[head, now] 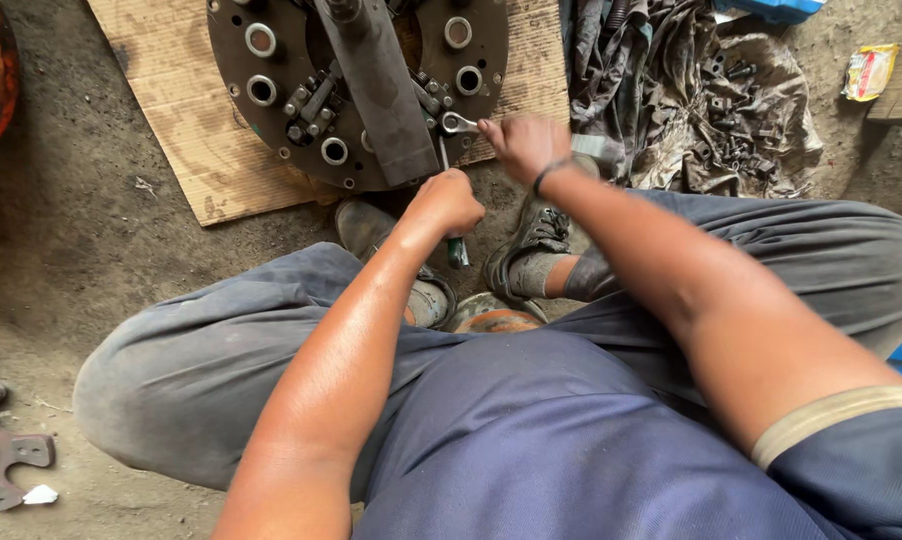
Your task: The person is sitting on the ground and using a wrench and a screwdriver to tighten bolts on a circular mechanical part. They adjust the position of the part and continue to work on different bolts.
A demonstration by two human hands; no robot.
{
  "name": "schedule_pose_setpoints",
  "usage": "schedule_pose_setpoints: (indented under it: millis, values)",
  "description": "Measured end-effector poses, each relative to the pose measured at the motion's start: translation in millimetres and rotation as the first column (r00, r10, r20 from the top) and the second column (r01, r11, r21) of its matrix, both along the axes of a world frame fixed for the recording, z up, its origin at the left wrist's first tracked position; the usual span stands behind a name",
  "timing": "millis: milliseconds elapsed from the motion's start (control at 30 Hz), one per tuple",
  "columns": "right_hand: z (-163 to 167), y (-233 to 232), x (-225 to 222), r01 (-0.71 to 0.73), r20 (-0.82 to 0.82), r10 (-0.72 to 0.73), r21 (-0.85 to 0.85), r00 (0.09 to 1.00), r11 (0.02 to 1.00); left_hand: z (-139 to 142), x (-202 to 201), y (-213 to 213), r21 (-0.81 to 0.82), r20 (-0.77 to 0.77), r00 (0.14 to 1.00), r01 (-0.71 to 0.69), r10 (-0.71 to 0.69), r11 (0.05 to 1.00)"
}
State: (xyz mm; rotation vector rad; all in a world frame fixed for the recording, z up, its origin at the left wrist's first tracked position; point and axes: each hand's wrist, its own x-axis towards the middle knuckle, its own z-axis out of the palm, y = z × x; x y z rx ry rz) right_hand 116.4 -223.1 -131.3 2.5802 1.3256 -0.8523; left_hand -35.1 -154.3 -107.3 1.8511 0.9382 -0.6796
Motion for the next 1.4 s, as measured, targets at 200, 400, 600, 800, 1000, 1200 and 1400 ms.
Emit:
schedule_pose_setpoints:
  millis: [200,400,600,800,1000,1200,1400]
  values:
    - [27.8,60.5,44.3,-0.506,0.129,0.497,0.054,0.858,0.861,1.4,1.3,0.0,-0.001,-0.023,0.998,0.06,-0.06,0.998]
    - [22.6,83.5,48.6,-0.658,0.217,0.662,-0.1,0.718,0.747,1.4,0.6,3.2,-0.026,-0.045,0.999,0.023,-0.024,0.999]
    - [9.1,36.2,28.9,-0.3,0.115,0.3,-0.025,0.947,0.954,-2.7,1.1,3.9,-0.025,-0.036,0.999,0.035,-0.036,0.999]
    - [-20.1,-14.1,-55.8,0.392,-0.194,-0.362,0.141,0.912,0.909,-3.7,0.7,5.2,-0.069,-0.01,1.0,-0.01,0.009,0.998]
    - [6.3,2.8,-13.7,0.099,-0.037,-0.095,0.095,0.995,0.991,0.5,0.0,5.2,-0.018,-0.031,0.999,0.008,-0.009,1.0]
    - [27.3,55.2,37.3,-0.486,0.144,0.483,-0.014,0.864,0.874,1.0,0.8,5.0,-0.018,-0.047,0.998,0.039,-0.04,0.999]
    - [14.4,69.2,52.8,-0.553,0.158,0.544,0.017,0.824,0.833,-8.4,0.2,4.0,-0.01,-0.028,0.999,0.025,-0.025,1.0]
